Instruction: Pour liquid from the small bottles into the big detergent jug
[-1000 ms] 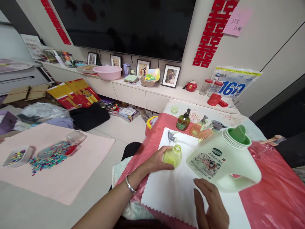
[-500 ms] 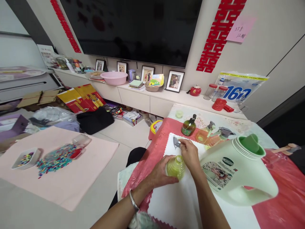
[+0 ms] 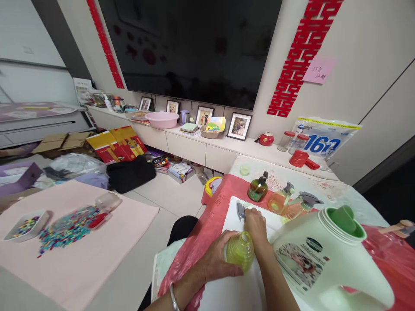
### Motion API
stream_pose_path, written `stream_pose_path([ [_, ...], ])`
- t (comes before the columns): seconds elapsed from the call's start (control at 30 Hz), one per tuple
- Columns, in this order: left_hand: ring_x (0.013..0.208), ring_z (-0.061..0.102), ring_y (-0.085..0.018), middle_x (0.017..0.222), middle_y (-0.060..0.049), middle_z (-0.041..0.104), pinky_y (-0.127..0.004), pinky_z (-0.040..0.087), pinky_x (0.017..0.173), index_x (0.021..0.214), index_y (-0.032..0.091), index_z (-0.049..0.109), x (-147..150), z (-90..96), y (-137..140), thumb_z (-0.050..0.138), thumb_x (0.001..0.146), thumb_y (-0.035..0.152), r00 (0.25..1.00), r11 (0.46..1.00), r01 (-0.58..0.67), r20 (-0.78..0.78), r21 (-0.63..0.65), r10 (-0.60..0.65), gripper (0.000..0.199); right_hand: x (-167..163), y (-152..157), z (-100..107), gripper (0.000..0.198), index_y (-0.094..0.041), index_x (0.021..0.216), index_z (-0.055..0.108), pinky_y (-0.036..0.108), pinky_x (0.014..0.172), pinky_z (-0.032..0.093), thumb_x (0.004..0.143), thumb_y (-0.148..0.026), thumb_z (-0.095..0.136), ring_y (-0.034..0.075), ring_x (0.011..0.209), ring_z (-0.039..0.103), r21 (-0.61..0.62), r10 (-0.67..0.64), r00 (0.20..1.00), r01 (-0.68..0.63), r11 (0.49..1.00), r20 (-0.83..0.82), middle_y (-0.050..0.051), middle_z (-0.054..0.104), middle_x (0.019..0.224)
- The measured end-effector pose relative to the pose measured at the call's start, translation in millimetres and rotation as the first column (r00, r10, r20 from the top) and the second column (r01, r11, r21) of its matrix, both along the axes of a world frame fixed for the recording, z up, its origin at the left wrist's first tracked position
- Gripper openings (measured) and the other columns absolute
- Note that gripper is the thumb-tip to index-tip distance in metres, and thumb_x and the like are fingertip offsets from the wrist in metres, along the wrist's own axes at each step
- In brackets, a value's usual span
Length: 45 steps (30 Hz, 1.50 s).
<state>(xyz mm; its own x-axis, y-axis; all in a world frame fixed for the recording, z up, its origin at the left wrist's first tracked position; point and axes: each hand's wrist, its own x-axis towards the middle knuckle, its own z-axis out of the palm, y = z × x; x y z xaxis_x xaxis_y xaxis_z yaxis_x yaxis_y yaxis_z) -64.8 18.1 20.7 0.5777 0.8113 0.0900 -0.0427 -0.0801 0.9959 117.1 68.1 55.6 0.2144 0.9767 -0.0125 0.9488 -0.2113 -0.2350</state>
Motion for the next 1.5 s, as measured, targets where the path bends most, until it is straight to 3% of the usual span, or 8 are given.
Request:
stream_pose_path([
  [0.2,0.129,0.057,-0.036,0.137,-0.008,0.063,-0.049,0.044,0.113,0.136,0.026,0.060,1.8,-8.8,2.0,0.096,0.055,0.041,0.999,1.000,-0.016,-0.047,0.019,0.017,0.090,3.2,-6.3,30.9,0.031,-0.009,0.113,0.069,0.040,0.095,0.051,0.086,-0.005,0.053,0.028,0.108,0.063,0.275,0.119,0.971,-0.058,0.960,-0.209,0.016,0.066,0.111],
  [0.4,0.133,0.054,-0.034,0.139,-0.008,0.061,-0.050,0.039,0.117,0.135,0.026,0.059,4.3,-7.7,0.2,0.095,0.056,0.032,0.993,0.998,-0.041,-0.110,0.047,0.046,0.087,11.4,-50.4,93.5,0.039,-0.019,0.131,0.061,0.039,0.101,0.051,0.096,-0.034,0.051,0.022,0.115,0.061,0.651,0.330,0.842,0.033,0.758,-0.427,0.010,0.063,0.128],
  [0.47,0.133,0.054,-0.033,0.141,-0.008,0.060,-0.049,0.039,0.118,0.137,0.026,0.058,4.3,-4.5,0.3,0.094,0.058,0.031,0.993,0.998,-0.019,-0.116,0.061,0.026,0.087,9.9,-66.9,115.9,0.033,-0.019,0.118,0.068,0.041,0.100,0.052,0.088,-0.034,0.073,0.022,0.107,0.064,0.742,0.499,0.591,0.284,0.607,-0.634,0.008,0.066,0.118],
  [0.57,0.135,0.053,-0.034,0.143,-0.009,0.059,-0.049,0.038,0.119,0.138,0.025,0.058,3.8,0.9,0.0,0.094,0.059,0.032,0.989,0.997,-0.011,-0.145,0.073,0.022,0.087,4.7,-85.5,141.4,0.028,-0.019,0.106,0.072,0.044,0.093,0.057,0.080,-0.024,0.082,0.021,0.098,0.068,0.687,0.616,0.320,0.449,0.571,-0.720,0.006,0.068,0.107],
  [0.73,0.134,0.054,-0.034,0.144,-0.008,0.059,-0.049,0.041,0.116,0.139,0.027,0.058,3.0,8.9,-2.8,0.093,0.060,0.029,0.985,0.998,-0.022,-0.171,0.056,0.031,0.086,0.4,-102.3,153.3,0.028,-0.018,0.106,0.072,0.044,0.088,0.059,0.081,-0.022,0.082,0.022,0.096,0.069,0.684,0.603,0.331,0.435,0.586,-0.726,0.007,0.067,0.105],
  [1.0,0.136,0.053,-0.035,0.145,-0.008,0.059,-0.051,0.040,0.117,0.137,0.029,0.059,2.9,9.9,-3.5,0.093,0.061,0.030,0.991,0.999,-0.023,-0.132,0.040,0.028,0.083,4.9,-103.6,132.4,0.029,-0.021,0.111,0.072,0.045,0.097,0.057,0.084,-0.027,0.082,0.022,0.103,0.066,0.666,0.539,0.399,0.339,0.665,-0.742,0.007,0.067,0.114],
  [1.23,0.132,0.056,-0.035,0.142,-0.008,0.061,-0.052,0.043,0.115,0.137,0.028,0.059,3.6,8.9,-1.9,0.094,0.060,0.034,0.989,0.997,-0.022,-0.146,0.074,0.033,0.084,-3.2,-98.1,95.6,0.031,-0.020,0.113,0.070,0.044,0.096,0.057,0.085,-0.031,0.082,0.021,0.098,0.069,0.546,0.501,0.221,0.271,0.793,-0.837,0.006,0.068,0.113],
  [1.5,0.127,0.060,-0.033,0.138,-0.007,0.064,-0.050,0.047,0.110,0.135,0.028,0.060,4.9,9.2,-2.0,0.093,0.059,0.025,0.988,0.997,-0.031,-0.151,0.072,0.042,0.082,-2.2,-100.3,38.9,0.039,-0.024,0.122,0.068,0.040,0.100,0.052,0.088,-0.040,0.079,0.023,0.112,0.064,0.399,0.375,0.149,0.195,0.896,-0.915,0.008,0.062,0.132],
])
